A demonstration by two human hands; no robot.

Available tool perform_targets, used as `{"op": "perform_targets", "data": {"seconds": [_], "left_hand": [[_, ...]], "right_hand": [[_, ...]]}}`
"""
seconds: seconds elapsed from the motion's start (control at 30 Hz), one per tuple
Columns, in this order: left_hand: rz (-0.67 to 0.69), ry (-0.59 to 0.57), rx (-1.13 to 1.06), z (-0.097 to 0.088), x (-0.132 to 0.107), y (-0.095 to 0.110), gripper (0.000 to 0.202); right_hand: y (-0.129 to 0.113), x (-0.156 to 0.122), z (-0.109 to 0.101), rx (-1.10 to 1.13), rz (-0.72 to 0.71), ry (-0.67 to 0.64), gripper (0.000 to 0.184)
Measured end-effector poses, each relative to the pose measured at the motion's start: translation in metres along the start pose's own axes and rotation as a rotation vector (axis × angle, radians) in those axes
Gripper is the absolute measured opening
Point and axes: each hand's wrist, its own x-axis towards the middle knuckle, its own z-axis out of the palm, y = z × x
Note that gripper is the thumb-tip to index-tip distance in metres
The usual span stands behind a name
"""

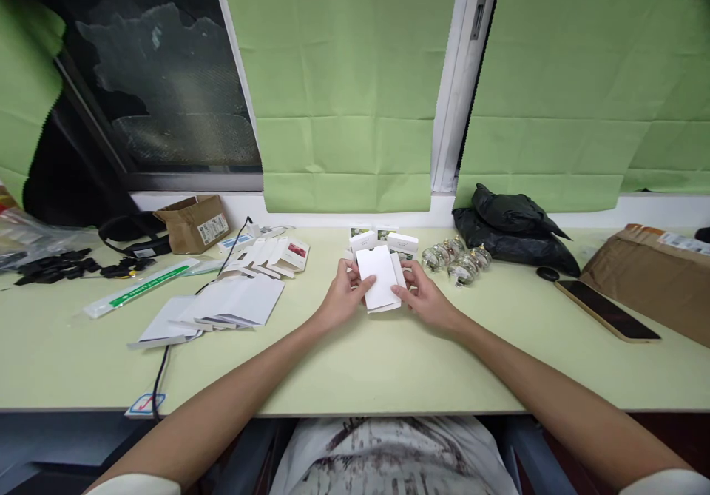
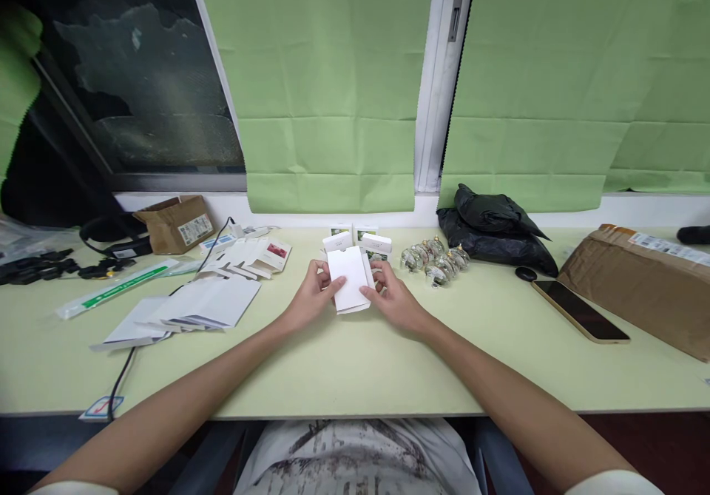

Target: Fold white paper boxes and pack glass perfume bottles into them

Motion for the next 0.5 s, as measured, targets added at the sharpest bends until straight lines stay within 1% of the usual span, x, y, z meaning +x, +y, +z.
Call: {"op": "perform_targets", "data": {"seconds": [0.07, 0.17, 0.27, 0.4, 0.43, 0.5], "left_hand": [[-0.004, -0.018, -0.050, 0.0005, 0.0003, 0.0005, 0.053], [-0.005, -0.046, -0.102, 0.0000, 0.0018, -0.0005, 0.054], [0.003, -0.074, -0.132, -0.0012, 0.0034, -0.0027, 0.053], [0.007, -0.093, -0.144, -0.0015, 0.0035, -0.0024, 0.052], [0.007, -0.093, -0.149, -0.0013, 0.0031, -0.0016, 0.052], [0.003, -0.092, -0.164, -0.0006, 0.0020, 0.0005, 0.053]], "right_hand": [[-0.0002, -0.0006, 0.0001, 0.004, 0.008, -0.011, 0.046], [0.0005, -0.0002, -0.0002, -0.012, 0.026, 0.024, 0.044], [0.0018, 0.0012, -0.0006, 0.029, 0.018, 0.058, 0.047], [0.0053, 0.0041, -0.0031, 0.124, -0.035, 0.106, 0.054], [0.0061, 0.0047, -0.0045, 0.124, -0.045, 0.118, 0.051], [0.0069, 0.0053, -0.0081, 0.070, -0.052, 0.116, 0.037]]}}
